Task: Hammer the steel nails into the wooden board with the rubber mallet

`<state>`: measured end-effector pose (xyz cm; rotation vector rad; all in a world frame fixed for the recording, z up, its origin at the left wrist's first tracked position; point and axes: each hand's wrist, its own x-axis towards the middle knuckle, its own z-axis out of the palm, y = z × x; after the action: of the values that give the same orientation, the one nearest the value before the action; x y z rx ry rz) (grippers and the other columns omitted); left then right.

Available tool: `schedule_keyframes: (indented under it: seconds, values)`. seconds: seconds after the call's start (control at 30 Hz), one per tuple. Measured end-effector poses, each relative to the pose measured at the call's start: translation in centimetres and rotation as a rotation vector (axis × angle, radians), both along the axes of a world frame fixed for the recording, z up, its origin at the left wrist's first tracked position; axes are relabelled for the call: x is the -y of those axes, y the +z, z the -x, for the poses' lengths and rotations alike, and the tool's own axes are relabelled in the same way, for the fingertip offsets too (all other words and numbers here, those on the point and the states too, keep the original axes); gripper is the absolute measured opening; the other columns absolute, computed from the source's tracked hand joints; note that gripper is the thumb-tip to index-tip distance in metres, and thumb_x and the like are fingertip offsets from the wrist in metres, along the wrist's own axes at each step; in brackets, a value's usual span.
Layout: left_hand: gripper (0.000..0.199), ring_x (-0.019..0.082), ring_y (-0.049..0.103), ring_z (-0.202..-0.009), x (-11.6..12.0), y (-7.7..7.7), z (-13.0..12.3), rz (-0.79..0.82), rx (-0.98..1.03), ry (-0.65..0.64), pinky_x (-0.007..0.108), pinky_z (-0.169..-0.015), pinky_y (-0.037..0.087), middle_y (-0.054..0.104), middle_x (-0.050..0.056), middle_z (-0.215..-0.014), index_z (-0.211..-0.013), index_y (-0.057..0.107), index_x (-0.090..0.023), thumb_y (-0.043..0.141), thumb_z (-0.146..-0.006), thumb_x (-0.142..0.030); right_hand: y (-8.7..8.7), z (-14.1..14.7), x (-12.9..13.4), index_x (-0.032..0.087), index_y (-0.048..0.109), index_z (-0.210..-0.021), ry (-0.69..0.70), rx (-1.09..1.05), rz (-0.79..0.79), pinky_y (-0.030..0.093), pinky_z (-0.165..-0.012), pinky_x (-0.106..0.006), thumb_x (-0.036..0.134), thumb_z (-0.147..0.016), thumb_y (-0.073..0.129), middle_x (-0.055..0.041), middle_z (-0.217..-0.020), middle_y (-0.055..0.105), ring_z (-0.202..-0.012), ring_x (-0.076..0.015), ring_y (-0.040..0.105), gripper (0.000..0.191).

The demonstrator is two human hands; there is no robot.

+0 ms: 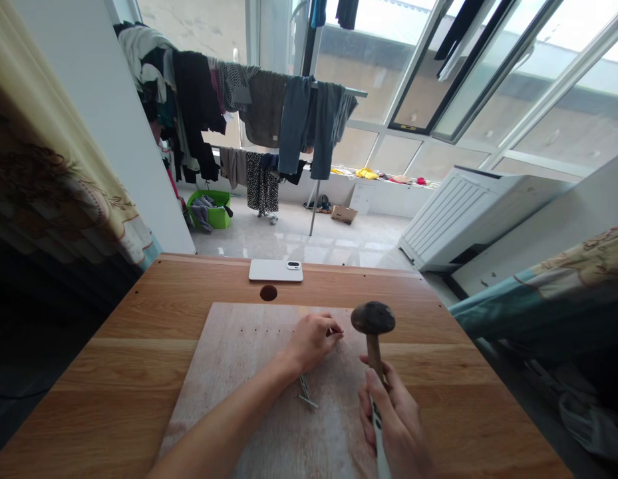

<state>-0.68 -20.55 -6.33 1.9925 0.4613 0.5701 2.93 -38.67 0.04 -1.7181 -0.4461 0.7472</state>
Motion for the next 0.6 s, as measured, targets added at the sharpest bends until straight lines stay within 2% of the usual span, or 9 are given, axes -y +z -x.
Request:
schedule_keyframes:
  seconds: [0.23, 0.43, 0.6]
  values:
    - [0.011, 0.015, 0.066, -0.072, 0.0, 0.3, 0.1, -0.003, -0.018, -0.007, 0.024, -0.069, 0.049, 0.075, 0.004, -0.085, -0.085, 0.082, -0.018, 0.072, -0.085, -0.014, -0.7, 0.4, 0.5, 0.019, 0.055, -0.126, 0.024, -0.135, 0.071, 0.037, -0.027, -0.021, 0.081, -0.076, 0.07, 0.0094, -0.059, 0.048, -0.033, -0.0088, 0.038, 0.081]
    - [0.007, 0.016, 0.067, -0.074, 0.0, 0.2, 0.1, 0.005, -0.011, 0.006, 0.025, -0.072, 0.049, 0.075, 0.004, -0.086, -0.085, 0.082, -0.017, 0.075, -0.084, -0.015, -0.4, 0.3, 1.3, 0.018, 0.055, -0.125, 0.015, -0.087, 0.038, 0.037, -0.028, -0.02, 0.08, -0.08, 0.068, 0.0092, -0.058, 0.047, -0.033, -0.009, 0.041, 0.078]
    - [0.008, 0.015, 0.066, -0.074, 0.0, 0.1, 0.1, 0.009, 0.014, -0.002, 0.025, -0.071, 0.049, 0.074, 0.004, -0.085, -0.086, 0.082, -0.018, 0.075, -0.085, -0.015, -0.2, 0.4, 0.9, 0.018, 0.054, -0.124, 0.034, -0.047, 0.002, 0.037, -0.027, -0.019, 0.079, -0.082, 0.067, 0.0095, -0.058, 0.047, -0.033, -0.0085, 0.04, 0.075]
